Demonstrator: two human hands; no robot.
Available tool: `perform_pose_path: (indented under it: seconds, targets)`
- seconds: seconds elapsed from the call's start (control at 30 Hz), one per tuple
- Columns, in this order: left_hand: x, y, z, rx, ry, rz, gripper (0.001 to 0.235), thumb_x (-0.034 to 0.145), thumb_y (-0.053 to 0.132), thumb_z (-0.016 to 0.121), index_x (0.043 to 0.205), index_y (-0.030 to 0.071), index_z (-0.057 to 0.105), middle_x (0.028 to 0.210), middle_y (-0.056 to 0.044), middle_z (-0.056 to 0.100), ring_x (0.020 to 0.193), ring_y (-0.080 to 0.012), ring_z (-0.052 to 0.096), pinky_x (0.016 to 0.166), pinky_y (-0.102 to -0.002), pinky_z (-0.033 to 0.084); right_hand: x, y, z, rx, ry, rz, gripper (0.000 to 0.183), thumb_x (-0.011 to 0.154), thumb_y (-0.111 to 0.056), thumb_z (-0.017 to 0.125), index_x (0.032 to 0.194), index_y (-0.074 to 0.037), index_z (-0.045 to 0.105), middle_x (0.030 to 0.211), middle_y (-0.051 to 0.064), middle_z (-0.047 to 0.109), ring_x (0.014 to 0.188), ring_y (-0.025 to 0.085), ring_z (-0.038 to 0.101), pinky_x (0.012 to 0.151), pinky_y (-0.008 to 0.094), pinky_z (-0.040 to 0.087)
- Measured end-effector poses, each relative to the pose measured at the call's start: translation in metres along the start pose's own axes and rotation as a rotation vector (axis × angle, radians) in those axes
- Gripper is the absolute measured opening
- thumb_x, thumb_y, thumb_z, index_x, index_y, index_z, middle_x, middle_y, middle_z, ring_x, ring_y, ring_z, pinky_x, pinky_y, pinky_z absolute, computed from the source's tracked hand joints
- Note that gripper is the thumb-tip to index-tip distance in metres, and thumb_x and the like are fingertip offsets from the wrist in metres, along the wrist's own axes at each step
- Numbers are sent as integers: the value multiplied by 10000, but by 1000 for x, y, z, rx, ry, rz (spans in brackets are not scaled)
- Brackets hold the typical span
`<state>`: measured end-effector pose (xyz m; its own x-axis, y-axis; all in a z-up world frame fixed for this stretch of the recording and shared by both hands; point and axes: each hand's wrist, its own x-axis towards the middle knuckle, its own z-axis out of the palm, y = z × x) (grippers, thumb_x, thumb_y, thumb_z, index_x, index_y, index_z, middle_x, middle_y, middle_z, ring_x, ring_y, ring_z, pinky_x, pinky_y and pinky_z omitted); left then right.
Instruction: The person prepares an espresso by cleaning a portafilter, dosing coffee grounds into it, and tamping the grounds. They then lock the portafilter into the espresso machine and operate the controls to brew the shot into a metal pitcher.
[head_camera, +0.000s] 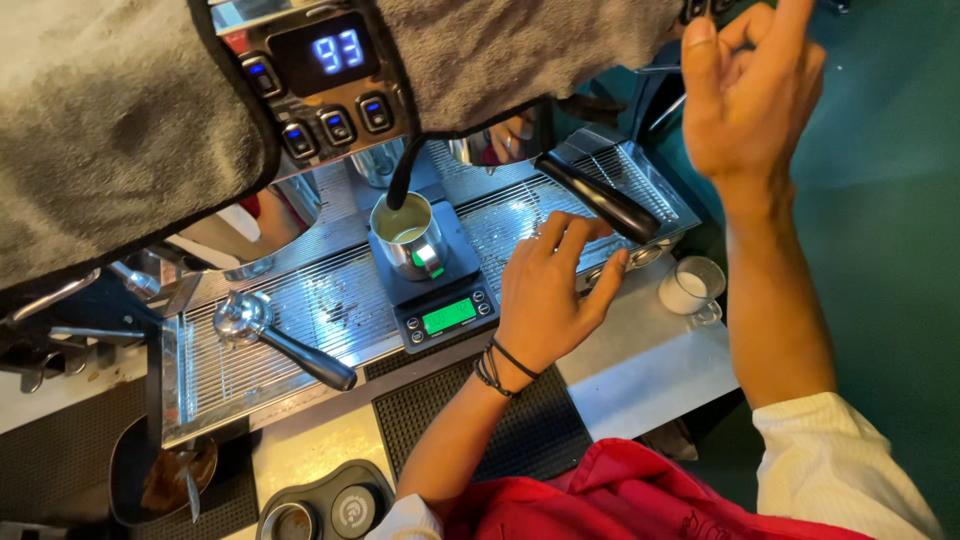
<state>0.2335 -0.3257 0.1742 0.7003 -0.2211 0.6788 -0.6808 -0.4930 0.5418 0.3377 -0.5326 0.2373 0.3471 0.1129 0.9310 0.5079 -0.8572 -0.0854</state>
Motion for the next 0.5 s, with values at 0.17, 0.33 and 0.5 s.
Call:
perform_pose_path:
  seconds: [0.17, 0.33, 0.5]
  targets:
    - [6, -1, -4, -23, 7, -1, 235, 1009, 303, 601, 1102, 90, 638, 1026, -61, 621, 797, -307, 623, 635, -439, 448, -9, 9, -9, -207, -158, 7, 366, 1304, -330, 563, 1129, -19, 647, 708, 4, 488, 556, 182, 458, 568, 380, 374]
    - [8, 3, -11, -46, 8, 9, 245, 998, 282, 623, 1146, 86, 633, 1081, -70, 640, 914, -326, 652, 703, -455, 477, -26, -72, -28, -6, -107, 128, 413, 1170, -31, 608, 1557, 64, 498, 692, 34, 493, 547, 176, 436, 543, 401, 350]
    - [-23, -25, -23, 68, 17, -36, 265, 948, 313, 691, 1131, 126, 648, 1024, -81, 632, 899, -390, 689, 741, -476, 517, -112, -132, -10, 196, -111, 237, 270, 995, -114, 635, 1206, -38, 785, 642, 17, 622, 557, 252, 640, 591, 311, 527]
